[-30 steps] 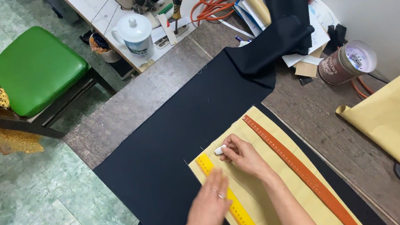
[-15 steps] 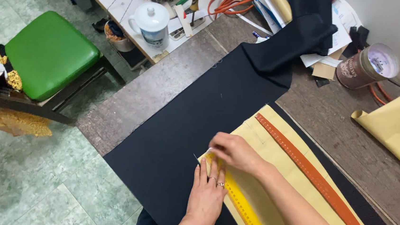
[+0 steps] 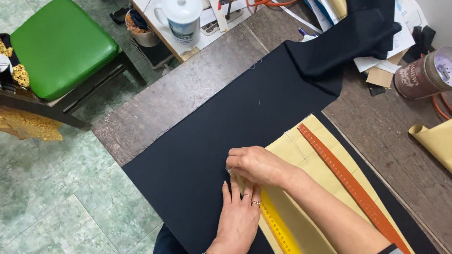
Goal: The person marks a pattern on a piece of black fabric using a yellow ruler and a piece of white chalk. They draw curved and straight lines along the edge of the ruler to outline a garment shape.
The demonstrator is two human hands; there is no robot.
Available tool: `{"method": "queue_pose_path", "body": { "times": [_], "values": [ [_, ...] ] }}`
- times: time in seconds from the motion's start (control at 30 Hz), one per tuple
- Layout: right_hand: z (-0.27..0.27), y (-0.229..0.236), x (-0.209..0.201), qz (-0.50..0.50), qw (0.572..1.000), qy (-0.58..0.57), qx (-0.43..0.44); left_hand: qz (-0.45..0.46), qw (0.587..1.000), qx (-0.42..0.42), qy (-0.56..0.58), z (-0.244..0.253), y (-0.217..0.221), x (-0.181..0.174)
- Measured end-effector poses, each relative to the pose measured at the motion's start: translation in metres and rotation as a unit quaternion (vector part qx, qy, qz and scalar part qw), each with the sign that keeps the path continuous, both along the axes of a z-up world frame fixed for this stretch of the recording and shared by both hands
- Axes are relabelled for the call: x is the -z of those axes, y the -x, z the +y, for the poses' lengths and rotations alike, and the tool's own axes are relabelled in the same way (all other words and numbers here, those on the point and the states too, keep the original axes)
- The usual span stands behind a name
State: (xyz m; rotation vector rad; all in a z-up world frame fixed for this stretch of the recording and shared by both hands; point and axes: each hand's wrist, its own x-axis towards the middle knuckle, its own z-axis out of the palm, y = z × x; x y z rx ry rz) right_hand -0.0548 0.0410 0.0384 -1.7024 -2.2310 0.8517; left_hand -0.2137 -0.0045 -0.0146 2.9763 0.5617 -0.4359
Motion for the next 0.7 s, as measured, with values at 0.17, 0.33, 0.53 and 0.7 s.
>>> {"method": "queue_pose_path", "body": {
  "times": [0.17,0.33,0.53,0.7],
  "values": [
    [-0.001,0.003,0.006,-0.023,0.999,-0.021,-0.011,0.026,1.000,0.005,0.002,0.000,-0.001,-0.002],
    [0.001,0.006,0.013,-0.036,0.998,-0.031,-0.036,-0.010,1.000,-0.009,0.013,0.001,-0.001,-0.001],
    [0.000,0.002,0.012,-0.090,0.992,-0.050,-0.072,0.035,0.999,0.011,0.013,0.002,-0.001,-0.003],
    [-0.003,-0.022,0.007,-0.114,0.993,-0.016,-0.039,-0.060,0.998,-0.027,-0.007,-0.001,-0.001,0.010]
  ]
}}
